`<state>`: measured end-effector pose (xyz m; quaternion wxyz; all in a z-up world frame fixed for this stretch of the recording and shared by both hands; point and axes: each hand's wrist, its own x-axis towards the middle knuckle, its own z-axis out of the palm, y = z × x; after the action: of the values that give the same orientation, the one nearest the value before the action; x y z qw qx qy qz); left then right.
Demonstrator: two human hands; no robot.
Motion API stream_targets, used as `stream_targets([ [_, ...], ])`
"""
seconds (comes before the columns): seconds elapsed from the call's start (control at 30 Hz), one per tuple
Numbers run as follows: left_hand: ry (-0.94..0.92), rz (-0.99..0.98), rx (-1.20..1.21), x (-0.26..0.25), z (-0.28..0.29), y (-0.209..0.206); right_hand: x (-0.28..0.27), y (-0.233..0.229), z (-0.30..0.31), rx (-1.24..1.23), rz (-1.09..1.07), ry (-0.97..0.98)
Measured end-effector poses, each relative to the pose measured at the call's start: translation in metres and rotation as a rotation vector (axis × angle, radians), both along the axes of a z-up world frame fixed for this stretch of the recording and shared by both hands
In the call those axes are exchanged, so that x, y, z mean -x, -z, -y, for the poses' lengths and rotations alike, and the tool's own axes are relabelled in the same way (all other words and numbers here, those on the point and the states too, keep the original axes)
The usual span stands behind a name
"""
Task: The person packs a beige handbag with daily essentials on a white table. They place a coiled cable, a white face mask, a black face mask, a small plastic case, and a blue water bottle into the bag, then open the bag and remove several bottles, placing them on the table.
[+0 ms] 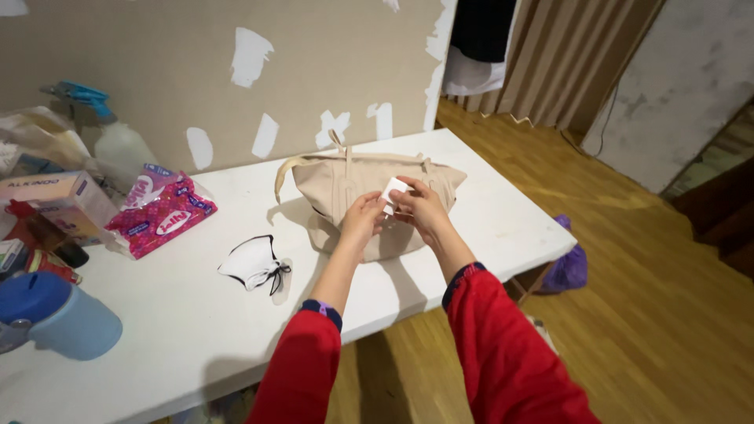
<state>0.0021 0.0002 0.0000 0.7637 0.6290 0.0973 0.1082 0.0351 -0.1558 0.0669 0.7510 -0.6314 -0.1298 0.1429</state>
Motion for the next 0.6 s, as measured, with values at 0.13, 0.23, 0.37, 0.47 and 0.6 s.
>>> stream_targets([
  [0.13,-0.169,0.272,-0.507,0.003,0.002,-0.006,-0.023,0.012,0.000,-0.074,0.042,-0.006],
  [0.23,-0.057,-0.062,-0.679,0.019,0.007,-0.013,-0.049,0.017,0.007,-0.034,0.114,-0.008],
  [0.37,-0.081,0.043,-0.989,0.031,0.016,-0.024,-0.070,0.027,0.012,0.069,0.219,-0.052],
  [0.47,-0.107,0.043,-1.129,0.032,0.023,-0.023,-0.072,0.034,0.006,0.129,0.305,-0.109],
  [0.6,-0.176,0.042,-1.086,0.026,0.028,-0.012,-0.065,0.041,-0.004,0.186,0.395,-0.197],
])
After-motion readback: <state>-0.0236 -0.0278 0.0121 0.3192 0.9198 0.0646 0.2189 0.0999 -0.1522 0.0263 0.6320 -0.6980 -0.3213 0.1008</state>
